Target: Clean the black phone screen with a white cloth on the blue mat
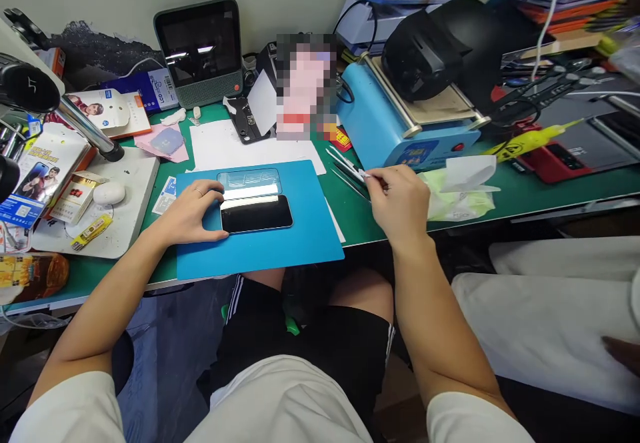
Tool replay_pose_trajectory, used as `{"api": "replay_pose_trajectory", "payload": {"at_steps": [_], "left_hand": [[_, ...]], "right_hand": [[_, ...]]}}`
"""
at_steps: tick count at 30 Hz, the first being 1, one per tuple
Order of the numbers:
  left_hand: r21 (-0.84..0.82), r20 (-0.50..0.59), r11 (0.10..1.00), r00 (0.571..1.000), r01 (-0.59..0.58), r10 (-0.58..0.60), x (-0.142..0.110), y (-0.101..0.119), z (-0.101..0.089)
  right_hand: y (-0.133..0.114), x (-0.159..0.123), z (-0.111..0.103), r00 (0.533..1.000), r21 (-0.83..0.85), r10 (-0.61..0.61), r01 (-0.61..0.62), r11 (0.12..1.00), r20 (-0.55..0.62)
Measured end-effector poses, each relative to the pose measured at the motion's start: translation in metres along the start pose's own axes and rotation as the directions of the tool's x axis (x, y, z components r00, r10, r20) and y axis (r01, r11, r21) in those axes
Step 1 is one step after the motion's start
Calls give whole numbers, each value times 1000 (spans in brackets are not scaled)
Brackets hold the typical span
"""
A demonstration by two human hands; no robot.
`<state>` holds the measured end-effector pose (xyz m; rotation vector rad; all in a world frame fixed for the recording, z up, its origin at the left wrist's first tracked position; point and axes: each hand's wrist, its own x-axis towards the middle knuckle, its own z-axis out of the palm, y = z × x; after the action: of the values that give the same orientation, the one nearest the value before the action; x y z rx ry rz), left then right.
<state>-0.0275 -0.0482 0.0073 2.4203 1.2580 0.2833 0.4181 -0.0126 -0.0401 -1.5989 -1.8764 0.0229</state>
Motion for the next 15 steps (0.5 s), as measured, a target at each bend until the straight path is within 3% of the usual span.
{"api": "replay_pose_trajectory", "payload": {"at_steps": [4, 8, 12, 15], "left_hand": [[2, -5, 1000, 1000, -24, 24, 0, 1, 0], [-86, -98, 993, 992, -87, 78, 1, 8, 1], [-245, -192, 963, 979, -116, 69, 1, 15, 6], [-418, -207, 907, 977, -50, -42, 2, 18, 12]], "right_hand": [[-78, -8, -5, 994, 296, -89, 67, 953, 61], [-152, -14, 19, 940, 688, -201, -45, 724, 274], [-186, -14, 46, 888, 825, -254, -206, 527, 384], [-190, -14, 51, 881, 839, -238, -260, 477, 409]]}}
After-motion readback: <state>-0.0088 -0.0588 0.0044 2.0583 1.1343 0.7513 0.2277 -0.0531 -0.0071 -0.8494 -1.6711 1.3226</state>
